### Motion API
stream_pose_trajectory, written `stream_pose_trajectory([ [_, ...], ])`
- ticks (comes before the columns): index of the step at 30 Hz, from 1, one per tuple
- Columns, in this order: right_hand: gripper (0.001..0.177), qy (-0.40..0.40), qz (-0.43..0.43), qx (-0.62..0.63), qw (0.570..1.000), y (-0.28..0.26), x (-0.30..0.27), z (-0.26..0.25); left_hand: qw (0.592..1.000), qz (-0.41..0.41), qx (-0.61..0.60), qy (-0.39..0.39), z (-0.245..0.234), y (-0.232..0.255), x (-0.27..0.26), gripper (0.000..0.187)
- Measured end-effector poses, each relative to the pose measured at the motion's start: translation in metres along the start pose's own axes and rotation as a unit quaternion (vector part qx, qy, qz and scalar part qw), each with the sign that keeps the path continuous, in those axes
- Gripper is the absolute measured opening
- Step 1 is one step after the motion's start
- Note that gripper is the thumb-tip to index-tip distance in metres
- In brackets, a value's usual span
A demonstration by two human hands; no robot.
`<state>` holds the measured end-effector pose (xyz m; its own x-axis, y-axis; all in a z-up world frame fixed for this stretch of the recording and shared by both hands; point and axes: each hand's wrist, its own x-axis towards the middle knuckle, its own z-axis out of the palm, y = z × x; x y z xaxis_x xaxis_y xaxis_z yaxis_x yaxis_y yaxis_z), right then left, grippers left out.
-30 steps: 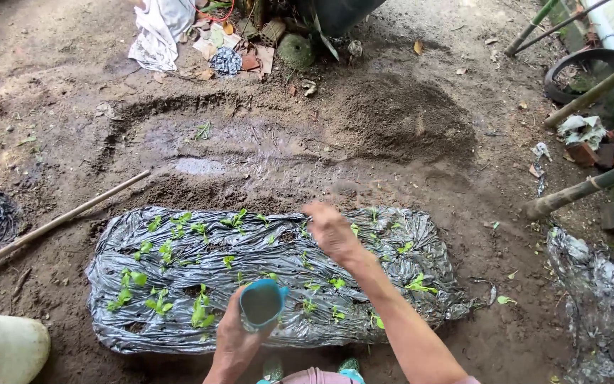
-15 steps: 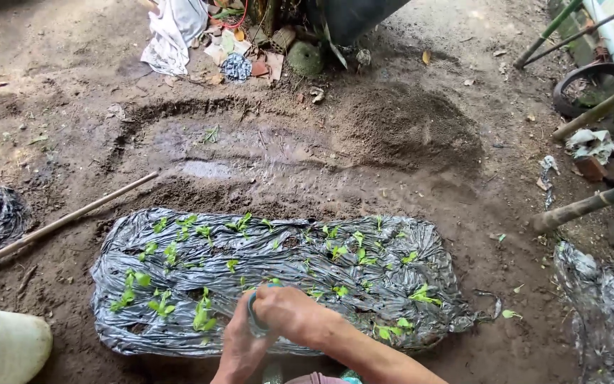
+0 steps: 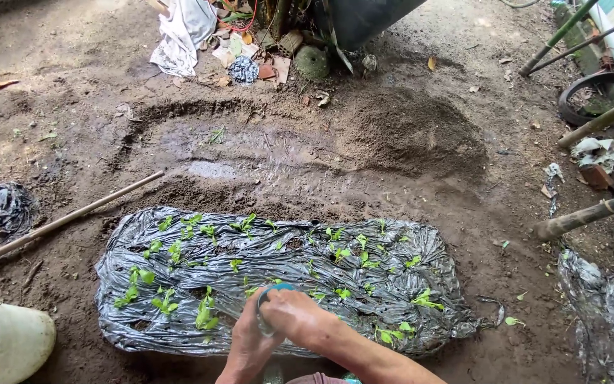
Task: Watering young seedlings in a garden bed covered with plastic mulch using a small cup.
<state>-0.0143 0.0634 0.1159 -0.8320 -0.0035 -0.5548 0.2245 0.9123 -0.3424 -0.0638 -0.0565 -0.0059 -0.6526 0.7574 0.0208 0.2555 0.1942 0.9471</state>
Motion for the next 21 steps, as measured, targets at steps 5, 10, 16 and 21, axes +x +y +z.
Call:
stream_pose_trajectory([
  [5,0.012,0.251,-0.101,-0.024,0.962,0.000,-0.055,-0.041,0.994,-0.108,0.030,-0.005,-0.018,0.017,-0.001,0.088],
  [10,0.010,0.514,-0.196,0.013,0.835,0.001,-0.081,-0.087,0.995,-0.059,0.065,0.044,-0.027,-0.015,-0.006,0.096],
  [16,0.017,0.354,-0.007,-0.030,0.935,0.102,0.022,-0.036,0.994,-0.079,0.020,0.078,-0.051,-0.003,-0.006,0.086],
  [21,0.016,0.579,-0.142,0.026,0.803,0.036,-0.054,-0.105,0.988,-0.123,0.027,0.091,-0.057,-0.017,-0.018,0.087],
])
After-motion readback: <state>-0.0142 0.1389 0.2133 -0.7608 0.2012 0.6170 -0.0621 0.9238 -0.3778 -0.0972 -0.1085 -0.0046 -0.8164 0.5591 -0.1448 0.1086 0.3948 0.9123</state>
